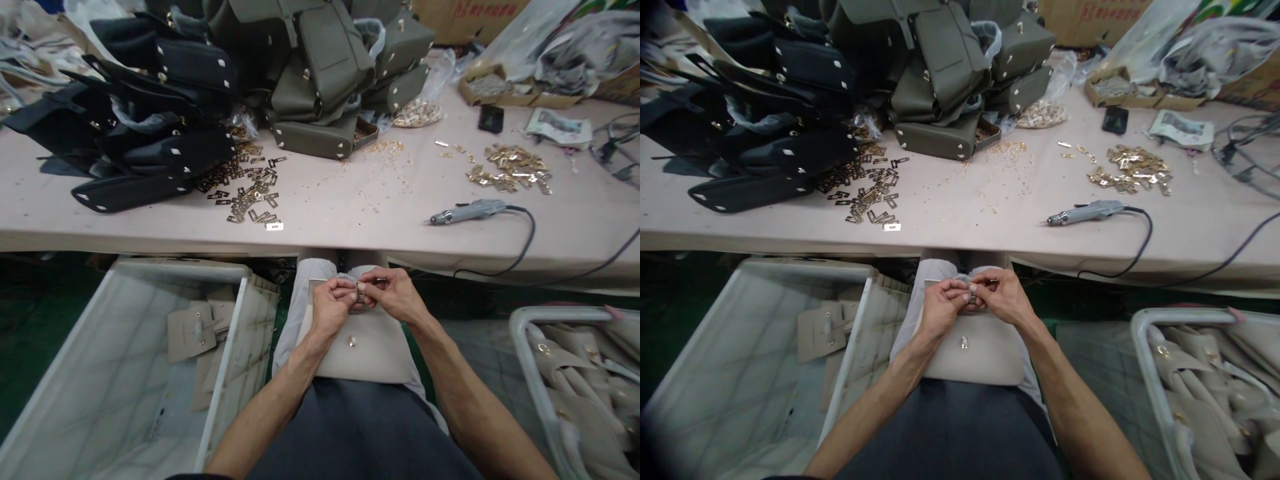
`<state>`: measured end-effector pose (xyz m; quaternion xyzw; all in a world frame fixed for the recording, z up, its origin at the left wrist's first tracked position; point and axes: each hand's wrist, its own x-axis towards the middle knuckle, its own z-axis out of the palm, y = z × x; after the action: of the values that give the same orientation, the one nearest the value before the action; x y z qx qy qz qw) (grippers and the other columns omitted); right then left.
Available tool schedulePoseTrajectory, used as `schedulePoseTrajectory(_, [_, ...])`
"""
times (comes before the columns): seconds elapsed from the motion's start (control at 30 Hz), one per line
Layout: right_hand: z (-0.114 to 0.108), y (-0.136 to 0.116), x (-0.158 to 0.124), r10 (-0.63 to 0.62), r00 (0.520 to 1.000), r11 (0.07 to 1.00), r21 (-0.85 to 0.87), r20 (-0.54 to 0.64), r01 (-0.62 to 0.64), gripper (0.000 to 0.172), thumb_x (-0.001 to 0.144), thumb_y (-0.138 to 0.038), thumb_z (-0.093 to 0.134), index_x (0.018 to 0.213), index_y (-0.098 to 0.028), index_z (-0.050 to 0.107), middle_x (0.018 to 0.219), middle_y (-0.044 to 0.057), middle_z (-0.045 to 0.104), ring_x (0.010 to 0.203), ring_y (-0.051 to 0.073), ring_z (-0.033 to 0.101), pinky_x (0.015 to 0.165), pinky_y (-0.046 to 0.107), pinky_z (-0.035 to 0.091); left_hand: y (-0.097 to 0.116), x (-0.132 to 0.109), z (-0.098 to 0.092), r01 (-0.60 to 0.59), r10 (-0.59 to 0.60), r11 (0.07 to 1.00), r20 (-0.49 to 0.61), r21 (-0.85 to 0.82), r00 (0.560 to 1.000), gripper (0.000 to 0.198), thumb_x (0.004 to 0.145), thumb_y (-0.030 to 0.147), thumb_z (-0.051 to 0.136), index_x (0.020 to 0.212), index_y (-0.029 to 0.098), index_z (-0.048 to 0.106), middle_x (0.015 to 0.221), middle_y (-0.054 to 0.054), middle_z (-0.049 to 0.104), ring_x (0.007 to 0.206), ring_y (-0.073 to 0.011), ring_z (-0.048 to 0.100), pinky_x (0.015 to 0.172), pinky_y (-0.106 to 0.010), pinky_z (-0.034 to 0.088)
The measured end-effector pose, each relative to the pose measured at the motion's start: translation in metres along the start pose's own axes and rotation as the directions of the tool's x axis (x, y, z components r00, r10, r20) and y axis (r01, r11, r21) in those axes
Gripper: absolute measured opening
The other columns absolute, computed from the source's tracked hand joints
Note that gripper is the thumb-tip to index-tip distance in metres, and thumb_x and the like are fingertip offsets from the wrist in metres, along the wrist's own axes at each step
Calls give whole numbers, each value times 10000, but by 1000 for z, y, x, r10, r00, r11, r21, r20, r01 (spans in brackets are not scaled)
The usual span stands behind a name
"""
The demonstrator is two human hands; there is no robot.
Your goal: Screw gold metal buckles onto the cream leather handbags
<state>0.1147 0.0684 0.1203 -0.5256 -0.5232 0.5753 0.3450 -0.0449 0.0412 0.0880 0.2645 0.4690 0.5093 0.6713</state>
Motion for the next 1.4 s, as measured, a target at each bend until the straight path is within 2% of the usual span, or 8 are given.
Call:
schedulePoseTrajectory(0.6, [2, 10, 2, -154, 984, 957, -261, -88, 127, 211, 807, -393, 780, 878, -196, 800, 806, 63, 699, 601, 163, 635, 500, 269, 528, 0, 1, 4, 27, -24, 999, -67, 39, 997, 366, 603, 281, 918, 804, 130, 651, 638, -53, 750, 554, -219, 736, 575, -343, 650])
schedulePoseTrajectory(0.7, [1, 10, -5, -374, 924, 868, -378, -75, 321, 175, 875, -309, 720, 1021, -231, 777, 957, 78, 718, 820, 207, 689, 705, 330, 594, 2, 1, 8, 14, -13, 1000, -108, 9, 994, 359, 607, 231, 889, 825, 158, 613, 605, -20, 734, 506, -189, 706, 537, -304, 622])
schedulePoseTrajectory(0.8, [-2, 12, -15, -539, 835, 704, -482, 115, 521, 283, 896, -250, 697, 1177, -267, 725, 1212, 103, 680, 1100, 260, 656, 920, 436, 577, 6, 0, 12, 8, -10, 1000, -126, -14, 992, 314, 622, 181, 832, 843, 170, 610, 617, -21, 737, 514, -186, 701, 507, -274, 588])
schedulePoseTrajectory(1.0, [-7, 26, -16, -632, 738, 525, -570, 238, 633, 430, 947, -138, 583, 1347, -294, 620, 1334, 104, 653, 1202, 264, 610, 973, 495, 552, 12, 1, 22, 32, -39, 999, -180, -40, 983, 237, 590, 147, 785, 790, 152, 657, 606, 8, 702, 521, -140, 655, 563, -281, 590])
schedulePoseTrajectory(1.1, [-10, 24, -10, -642, 729, 547, -524, 237, 653, 368, 977, -155, 546, 1312, -269, 643, 1288, 102, 680, 1164, 250, 632, 962, 463, 553, 15, 1, 24, 75, -81, 996, -154, -44, 985, 237, 618, 173, 784, 829, 139, 682, 660, -18, 726, 564, -146, 683, 569, -252, 569])
schedulePoseTrajectory(1.2, [-14, 13, -7, -592, 776, 639, -459, 218, 617, 280, 1009, -205, 517, 1218, -248, 698, 1145, 79, 731, 1061, 224, 673, 926, 403, 555, 16, -5, 23, 76, -73, 997, -104, 28, 992, 210, 734, 265, 749, 886, 132, 691, 707, -60, 743, 575, -171, 706, 522, -236, 545])
schedulePoseTrajectory(1.33, [-18, -6, -3, -459, 861, 788, -348, 218, 508, 220, 1006, -312, 567, 1055, -218, 760, 1009, 73, 744, 942, 209, 692, 886, 354, 548, 12, -15, 20, -237, 296, 904, -122, 355, 947, 235, 821, 307, 743, 998, 155, 718, 934, -91, 754, 561, -121, 680, 504, -201, 520])
schedulePoseTrajectory(1.4, [-19, -12, -1, -424, 878, 828, -297, 222, 475, 229, 995, -339, 586, 994, -204, 772, 1011, 83, 728, 948, 211, 679, 888, 348, 539, 8, -16, 19, -309, 357, 861, -47, 405, 933, 322, 843, 318, 744, 1134, 185, 703, 1124, -107, 730, 611, -121, 710, 518, -196, 541])
